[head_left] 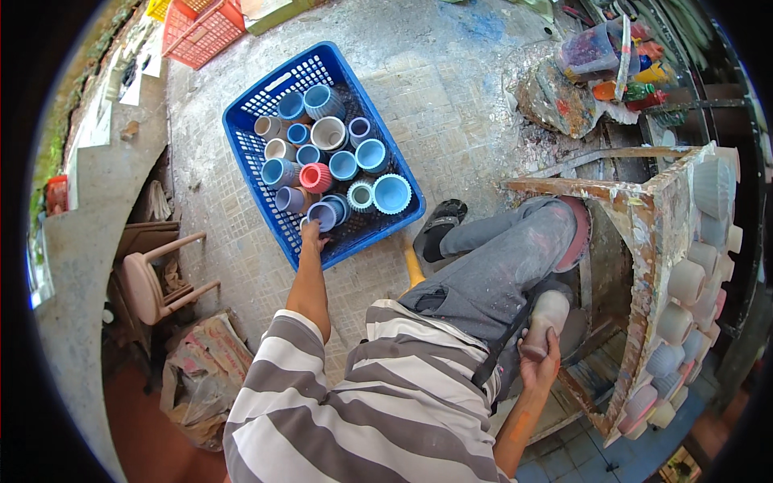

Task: Dipping various ceramic pots into pink glaze and organizing them on a workspace table.

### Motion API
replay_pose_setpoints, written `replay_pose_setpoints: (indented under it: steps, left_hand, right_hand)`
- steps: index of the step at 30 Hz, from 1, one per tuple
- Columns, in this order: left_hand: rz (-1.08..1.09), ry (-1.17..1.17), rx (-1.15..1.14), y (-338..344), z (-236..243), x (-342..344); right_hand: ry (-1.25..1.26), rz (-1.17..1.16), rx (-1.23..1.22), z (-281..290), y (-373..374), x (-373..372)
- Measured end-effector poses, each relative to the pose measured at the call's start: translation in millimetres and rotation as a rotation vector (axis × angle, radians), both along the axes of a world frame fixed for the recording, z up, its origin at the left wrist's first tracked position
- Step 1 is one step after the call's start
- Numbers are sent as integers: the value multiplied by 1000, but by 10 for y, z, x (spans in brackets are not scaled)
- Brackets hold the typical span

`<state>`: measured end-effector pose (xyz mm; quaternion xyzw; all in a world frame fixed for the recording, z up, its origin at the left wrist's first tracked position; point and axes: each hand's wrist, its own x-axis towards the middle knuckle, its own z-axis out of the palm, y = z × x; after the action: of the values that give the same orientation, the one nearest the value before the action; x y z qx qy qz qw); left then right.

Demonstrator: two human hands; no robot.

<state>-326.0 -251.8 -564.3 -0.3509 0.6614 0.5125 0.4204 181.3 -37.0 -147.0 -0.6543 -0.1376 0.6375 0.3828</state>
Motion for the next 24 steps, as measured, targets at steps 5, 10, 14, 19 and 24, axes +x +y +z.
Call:
replay_pose_setpoints:
  steps: [5, 10, 14, 19, 24]
  left_hand:
    - [-31, 218, -54, 275, 144, 232]
    - [-67, 325, -266, 208, 64, 219]
    - [74, 120, -51, 131, 28, 128]
    - [-98, 109, -276, 259, 247, 145]
    - [-405, 768, -674, 327, 1136, 269]
  right_hand:
    - [-44, -19, -12, -14, -15, 23]
    - [-35, 1, -37, 17, 23, -58]
    - [-43, 18, -31, 1, 67, -72]
    - [-45, 10, -28, 26, 123, -111]
    - [6, -30, 19, 135, 95, -88]
